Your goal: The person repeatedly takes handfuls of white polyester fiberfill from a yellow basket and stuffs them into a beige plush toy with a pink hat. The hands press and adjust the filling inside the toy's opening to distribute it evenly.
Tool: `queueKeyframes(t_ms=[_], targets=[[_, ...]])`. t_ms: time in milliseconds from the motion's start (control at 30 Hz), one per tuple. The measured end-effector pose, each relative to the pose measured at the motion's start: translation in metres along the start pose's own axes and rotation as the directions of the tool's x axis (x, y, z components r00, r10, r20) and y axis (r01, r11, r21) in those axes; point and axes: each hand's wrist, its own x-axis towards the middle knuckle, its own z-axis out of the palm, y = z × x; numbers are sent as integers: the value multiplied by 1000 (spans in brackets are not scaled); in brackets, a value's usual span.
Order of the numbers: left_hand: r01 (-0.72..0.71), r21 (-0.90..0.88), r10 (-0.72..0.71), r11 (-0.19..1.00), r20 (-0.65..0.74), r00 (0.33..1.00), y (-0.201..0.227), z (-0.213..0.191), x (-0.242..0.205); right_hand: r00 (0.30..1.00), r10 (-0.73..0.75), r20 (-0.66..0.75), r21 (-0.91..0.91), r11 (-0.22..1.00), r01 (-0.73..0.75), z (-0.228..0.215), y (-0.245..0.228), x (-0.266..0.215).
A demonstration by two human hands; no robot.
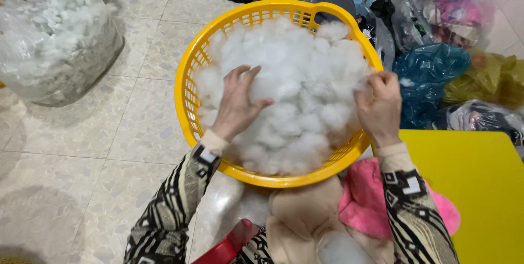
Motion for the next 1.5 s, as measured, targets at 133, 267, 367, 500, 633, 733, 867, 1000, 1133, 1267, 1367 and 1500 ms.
queueKeyframes(t_ms=[133, 267, 367, 500, 633, 733, 867, 1000, 1133, 1267, 1367, 1500], targets=[[-147, 304, -33, 941, 517, 855, 15, 51, 36, 905, 175, 387, -207, 973, -99, 59, -3, 20], [-178, 436, -185, 882, 669, 720, -20, 89, 35, 537, 480, 694, -478, 865, -155, 120, 14, 13], [-160, 480, -283, 863, 719, 635, -70, 127, 9, 239, 603, 761, -561, 797, -223, 169, 49, -9], [-260, 473, -289, 842, 802, 523, -133, 187, -38, 181, 495, 850, -502, 865, -11, 233, 90, -62], [-136, 455, -399, 880, 863, 311, -174, 232, -76, 70, 523, 849, -521, 852, -53, 266, 103, -107], [-8, 489, -477, 872, 853, 212, -184, 250, -86, 119, 509, 852, -499, 860, -108, 258, 102, -106], [21, 467, -454, 884, 846, 278, -192, 244, -75, 200, 465, 862, -429, 881, -198, 216, 74, -80], [-73, 435, -374, 897, 837, 399, -188, 210, -54, 463, 139, 876, -189, 980, 63, 132, 38, -33], [-145, 505, -382, 851, 784, 489, -147, 147, -1, 664, 148, 733, -227, 973, 33, 40, -19, -3], [-117, 58, 41, 991, 712, 701, -73, 46, 36, 902, -213, 377, -46, 968, 248, -74, -40, -63], [-136, 193, 2, 972, 572, 820, 14, -20, 20, 911, -121, 394, 186, 981, 50, -162, -33, -156], [-416, 24, 395, 909, 268, 879, 108, -39, -71, 837, 300, 457, 287, 841, -458, -197, -38, -278]])
